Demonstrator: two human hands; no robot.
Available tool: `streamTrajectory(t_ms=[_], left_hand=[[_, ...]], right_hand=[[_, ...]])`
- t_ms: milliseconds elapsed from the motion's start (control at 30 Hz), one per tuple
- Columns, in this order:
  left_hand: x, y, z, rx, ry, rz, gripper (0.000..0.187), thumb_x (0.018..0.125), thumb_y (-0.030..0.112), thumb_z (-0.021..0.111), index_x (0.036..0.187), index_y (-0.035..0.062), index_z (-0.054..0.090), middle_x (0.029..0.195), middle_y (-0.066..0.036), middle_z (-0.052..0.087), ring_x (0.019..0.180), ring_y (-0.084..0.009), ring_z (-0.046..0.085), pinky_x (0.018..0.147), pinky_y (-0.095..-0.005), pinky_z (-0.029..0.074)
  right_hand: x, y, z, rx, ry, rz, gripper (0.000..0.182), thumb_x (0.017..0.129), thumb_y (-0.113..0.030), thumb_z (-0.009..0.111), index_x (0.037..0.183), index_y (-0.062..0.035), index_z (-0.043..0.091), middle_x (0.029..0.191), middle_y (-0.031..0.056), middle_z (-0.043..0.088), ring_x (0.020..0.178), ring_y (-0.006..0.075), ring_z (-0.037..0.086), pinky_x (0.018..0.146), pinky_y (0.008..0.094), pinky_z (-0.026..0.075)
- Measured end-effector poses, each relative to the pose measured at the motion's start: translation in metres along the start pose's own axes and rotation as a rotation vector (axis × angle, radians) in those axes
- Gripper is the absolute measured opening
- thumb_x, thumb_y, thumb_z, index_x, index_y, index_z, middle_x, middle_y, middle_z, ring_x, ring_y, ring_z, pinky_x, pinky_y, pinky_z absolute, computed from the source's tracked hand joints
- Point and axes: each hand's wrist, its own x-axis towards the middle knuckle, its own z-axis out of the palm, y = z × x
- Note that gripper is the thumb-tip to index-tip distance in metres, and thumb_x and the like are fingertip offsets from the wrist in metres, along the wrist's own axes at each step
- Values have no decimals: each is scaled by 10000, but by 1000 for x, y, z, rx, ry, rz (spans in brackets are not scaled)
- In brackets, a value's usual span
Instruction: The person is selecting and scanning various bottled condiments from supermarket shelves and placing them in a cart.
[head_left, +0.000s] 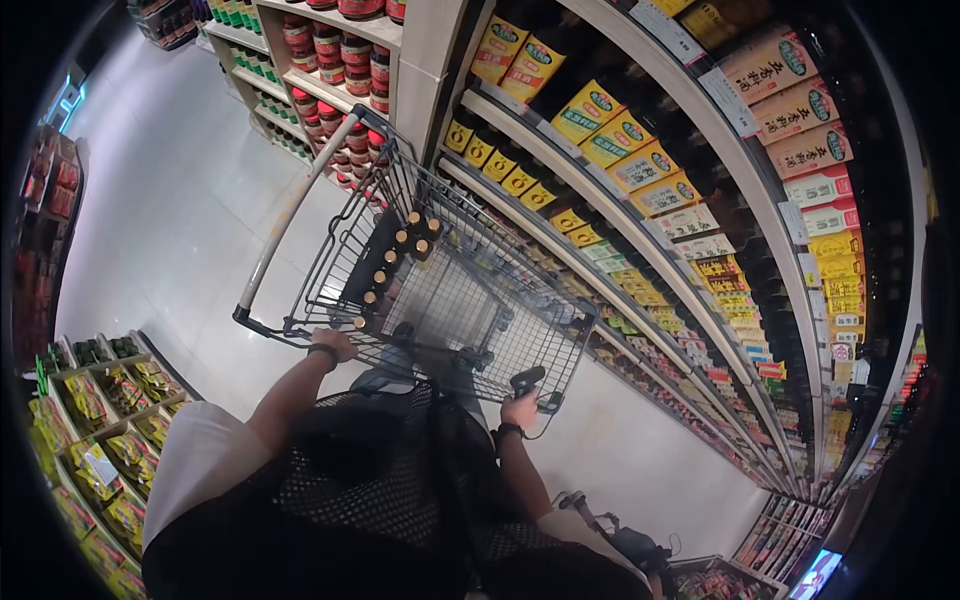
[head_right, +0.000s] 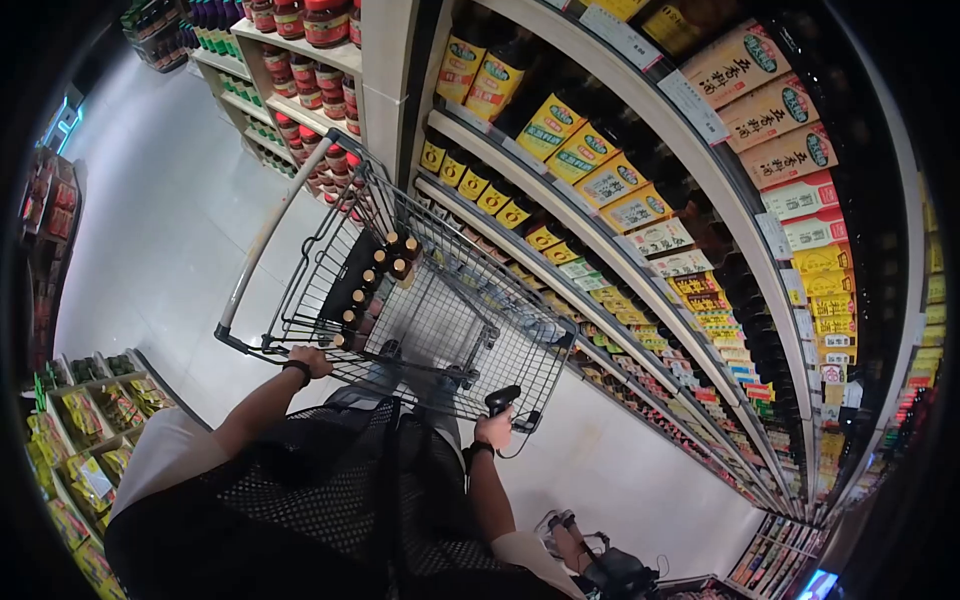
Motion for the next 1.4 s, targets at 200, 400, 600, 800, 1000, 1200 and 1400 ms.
streamTrajectory(t_ms=[200,400,600,800,1000,1200,1400], left_hand=[[67,-5,-34,11,-199,313,570,799,472,600,1201,76,681,1316,-164,621,1202,-309,609,1000,-418,485],[116,70,-140,-405,472,357,359,875,373,608,1160,154,610,1022,-219,679,963,-406,660,848,-514,530],[210,114,-151,-392,260,202,669,901,315,640,1469,150,329,1364,-235,504,1165,-405,582,950,-494,523],[230,132,-137,-206,229,96,502,899,256,635,1337,210,393,1356,-203,494,1182,-416,576,919,-531,530],[250,124,-104,-364,350,184,353,792,236,734,1077,185,532,1166,-174,599,1049,-387,634,873,-479,543],[267,97,-69,-461,302,276,164,758,207,751,876,144,656,1005,-144,671,1018,-354,633,886,-453,533],[228,101,-85,-415,343,361,180,778,303,723,869,148,706,918,-144,697,945,-372,652,859,-458,536]], right_hand=[[7,1,-2,13,-11,-8,736,712,-253,768,1362,-161,435,1027,186,710,928,402,691,789,508,560],[9,4,-2,19,-9,-30,802,697,-282,788,1396,-153,417,1017,189,712,920,404,692,800,504,557],[14,10,7,21,-7,-16,707,679,-280,838,1271,-216,457,1006,112,715,876,364,700,733,489,555],[12,16,11,93,30,-65,632,671,-252,824,1198,-174,484,987,123,708,863,373,692,725,493,550],[13,12,4,85,-20,-67,616,683,-249,823,1201,-181,496,1003,122,713,880,374,690,747,491,551],[18,12,5,70,-32,-61,593,693,-255,822,1191,-190,507,977,115,719,870,372,695,749,492,554],[38,21,12,56,-90,-82,650,693,-249,834,1249,-138,517,945,151,730,861,361,710,740,472,562]])
